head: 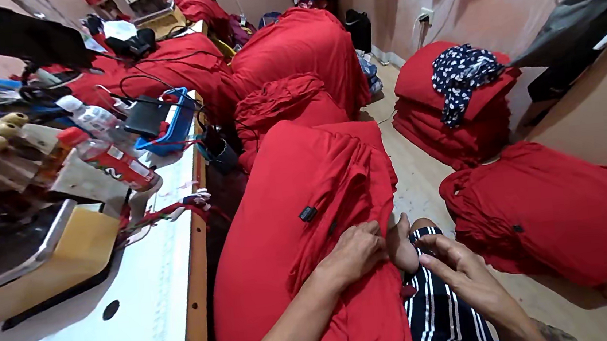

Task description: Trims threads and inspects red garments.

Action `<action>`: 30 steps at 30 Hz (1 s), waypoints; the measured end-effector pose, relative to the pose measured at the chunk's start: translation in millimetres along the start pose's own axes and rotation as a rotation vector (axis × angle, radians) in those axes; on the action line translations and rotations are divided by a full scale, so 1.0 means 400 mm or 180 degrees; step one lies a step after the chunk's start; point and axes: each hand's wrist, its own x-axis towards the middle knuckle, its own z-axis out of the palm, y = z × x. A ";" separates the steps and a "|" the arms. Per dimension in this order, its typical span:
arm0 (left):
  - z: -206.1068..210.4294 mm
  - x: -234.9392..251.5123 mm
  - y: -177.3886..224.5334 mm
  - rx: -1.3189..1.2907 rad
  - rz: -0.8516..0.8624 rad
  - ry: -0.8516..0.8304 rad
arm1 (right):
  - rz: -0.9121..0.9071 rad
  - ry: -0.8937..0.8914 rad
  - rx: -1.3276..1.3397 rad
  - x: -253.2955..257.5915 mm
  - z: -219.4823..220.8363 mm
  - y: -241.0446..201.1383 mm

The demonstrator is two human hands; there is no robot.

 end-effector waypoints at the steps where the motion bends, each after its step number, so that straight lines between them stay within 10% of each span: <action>1: 0.000 0.000 0.003 -0.0013 0.0012 0.0264 | 0.0018 0.0001 -0.0045 0.003 0.002 0.008; 7: 0.020 0.015 -0.029 -0.0354 0.0297 0.1844 | 0.0020 -0.0017 -0.0116 0.016 0.015 0.020; 30: 0.016 0.023 -0.049 -0.0892 0.0253 0.1658 | -0.0275 0.0103 -0.0665 0.104 0.083 -0.037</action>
